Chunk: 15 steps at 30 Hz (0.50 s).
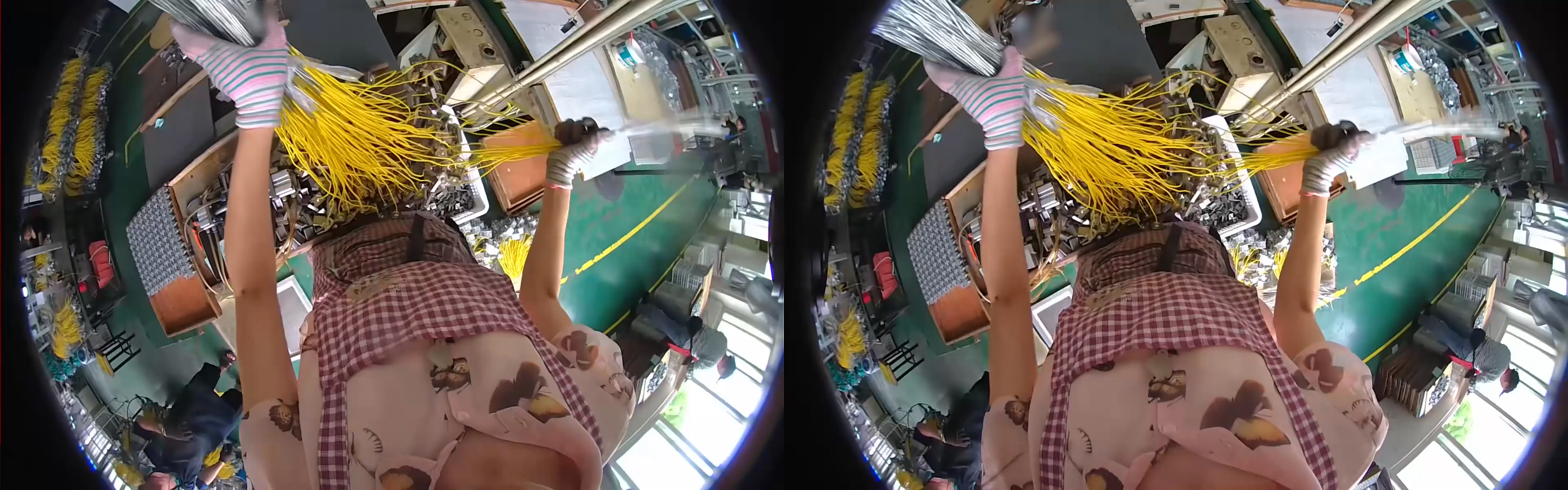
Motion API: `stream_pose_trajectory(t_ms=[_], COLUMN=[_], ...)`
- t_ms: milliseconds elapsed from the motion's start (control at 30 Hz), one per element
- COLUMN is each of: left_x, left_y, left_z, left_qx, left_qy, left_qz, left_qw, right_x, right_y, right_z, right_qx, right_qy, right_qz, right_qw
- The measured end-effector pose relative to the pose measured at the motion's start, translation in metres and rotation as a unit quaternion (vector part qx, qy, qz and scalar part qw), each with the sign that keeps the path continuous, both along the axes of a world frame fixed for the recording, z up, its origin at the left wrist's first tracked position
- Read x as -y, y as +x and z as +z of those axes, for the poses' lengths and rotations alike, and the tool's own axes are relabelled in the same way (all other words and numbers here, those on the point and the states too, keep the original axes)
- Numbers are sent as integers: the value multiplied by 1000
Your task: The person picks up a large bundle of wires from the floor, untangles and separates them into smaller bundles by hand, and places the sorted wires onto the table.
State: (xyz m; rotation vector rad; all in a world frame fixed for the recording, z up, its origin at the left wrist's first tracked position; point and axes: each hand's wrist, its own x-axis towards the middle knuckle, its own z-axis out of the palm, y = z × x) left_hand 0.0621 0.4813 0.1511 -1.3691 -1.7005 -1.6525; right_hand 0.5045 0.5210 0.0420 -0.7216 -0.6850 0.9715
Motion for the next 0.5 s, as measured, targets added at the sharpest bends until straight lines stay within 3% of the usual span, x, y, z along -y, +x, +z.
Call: stream_pose_trajectory(t_ms=[33,100,167,200,233,267,300,333,367,400,433,500], left_x=[-4,-10,-22,-30,-35,-34,-30,-29,-31,-39,-33,-25], left_y=[-8,-24,-50,-69,-76,-69,-61,-64,-75,-108,-105,-118], left_z=[-3,-7,-11,-14,-16,-14,-14,-10,-6,-12,-8,-26], left_qx=[25,9,-11,237,461,257,34,217,393,497,522,514], left_qy=[9,6,4,77,139,98,52,60,64,62,78,69], left_qz=[-22,-27,-31,-224,-395,-281,-149,-216,-272,-366,-301,-343], left_qw=[999,1000,999,942,782,919,987,950,876,784,794,783], right_x=[5,17,42,59,64,66,68,61,43,22,16,12], right_y=[8,10,-24,-45,-49,-48,-44,-34,-17,15,26,45], right_z=[1,13,64,94,103,108,109,101,85,51,24,-21], right_qx=[-2,-5,-16,11,48,87,127,135,142,82,24,-44], right_qy=[-33,-20,50,66,133,125,114,64,16,-6,-50,-109], right_qz=[-75,-74,62,100,179,183,185,132,77,81,13,-91], right_qw=[997,997,997,993,974,971,968,980,987,993,998,989])
